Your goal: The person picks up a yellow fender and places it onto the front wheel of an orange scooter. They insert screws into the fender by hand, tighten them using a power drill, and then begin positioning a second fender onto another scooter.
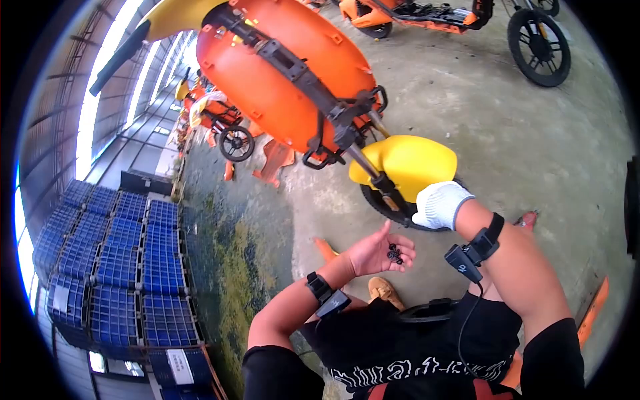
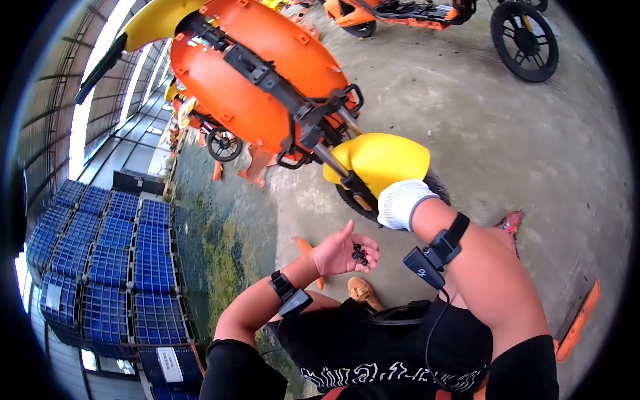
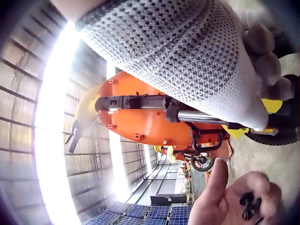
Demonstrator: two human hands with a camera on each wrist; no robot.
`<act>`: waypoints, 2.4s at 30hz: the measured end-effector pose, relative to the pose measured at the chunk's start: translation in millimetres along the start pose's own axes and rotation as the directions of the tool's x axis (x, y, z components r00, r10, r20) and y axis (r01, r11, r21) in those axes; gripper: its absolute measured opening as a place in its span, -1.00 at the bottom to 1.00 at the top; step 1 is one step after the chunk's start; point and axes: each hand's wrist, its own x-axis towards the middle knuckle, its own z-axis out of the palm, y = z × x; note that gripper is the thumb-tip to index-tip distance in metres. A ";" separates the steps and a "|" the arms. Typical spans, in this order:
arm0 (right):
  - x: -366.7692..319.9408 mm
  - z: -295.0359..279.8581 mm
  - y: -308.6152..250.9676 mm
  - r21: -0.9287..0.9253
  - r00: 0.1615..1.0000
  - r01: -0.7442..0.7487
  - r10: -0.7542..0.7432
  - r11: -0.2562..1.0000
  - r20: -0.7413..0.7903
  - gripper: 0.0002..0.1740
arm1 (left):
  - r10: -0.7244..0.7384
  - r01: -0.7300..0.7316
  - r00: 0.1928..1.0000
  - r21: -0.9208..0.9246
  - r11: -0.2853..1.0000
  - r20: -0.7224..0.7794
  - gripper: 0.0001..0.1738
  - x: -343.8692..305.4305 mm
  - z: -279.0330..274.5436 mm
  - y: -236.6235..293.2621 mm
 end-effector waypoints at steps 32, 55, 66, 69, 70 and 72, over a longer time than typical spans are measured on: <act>47.2 16.3 -41.8 0.156 0.743 0.017 -0.116 0.988 0.659 -0.77 | -0.595 -0.402 0.750 0.913 -0.063 0.289 -0.17 36.4 -120.0 -233.5; 43.0 51.1 -137.5 -0.114 0.973 -0.178 0.192 0.977 0.125 -0.45 | -0.611 -0.335 0.774 0.927 -0.172 0.167 -0.47 5.8 -86.0 -70.6; 3.3 47.0 -152.7 -0.188 0.898 -0.432 0.439 0.882 -0.005 -0.42 | 0.309 -0.244 0.950 0.506 0.827 -0.048 -0.67 11.6 -116.8 47.0; -2.3 47.9 -144.5 0.017 0.913 -0.390 0.389 0.921 -0.122 -0.42 | 0.418 -0.388 0.905 0.256 0.886 -0.076 -0.73 10.1 -120.1 61.5; -3.0 52.7 -139.4 0.154 0.913 -0.339 0.364 0.928 -0.185 -0.43 | 0.454 -0.422 0.882 0.221 0.879 -0.123 -0.82 17.8 -123.4 65.2; 7.5 79.8 -104.9 0.384 0.831 -0.291 0.430 0.876 -0.353 -0.48 | 0.491 -0.455 0.841 0.192 0.869 -0.229 -0.67 21.0 -121.4 73.8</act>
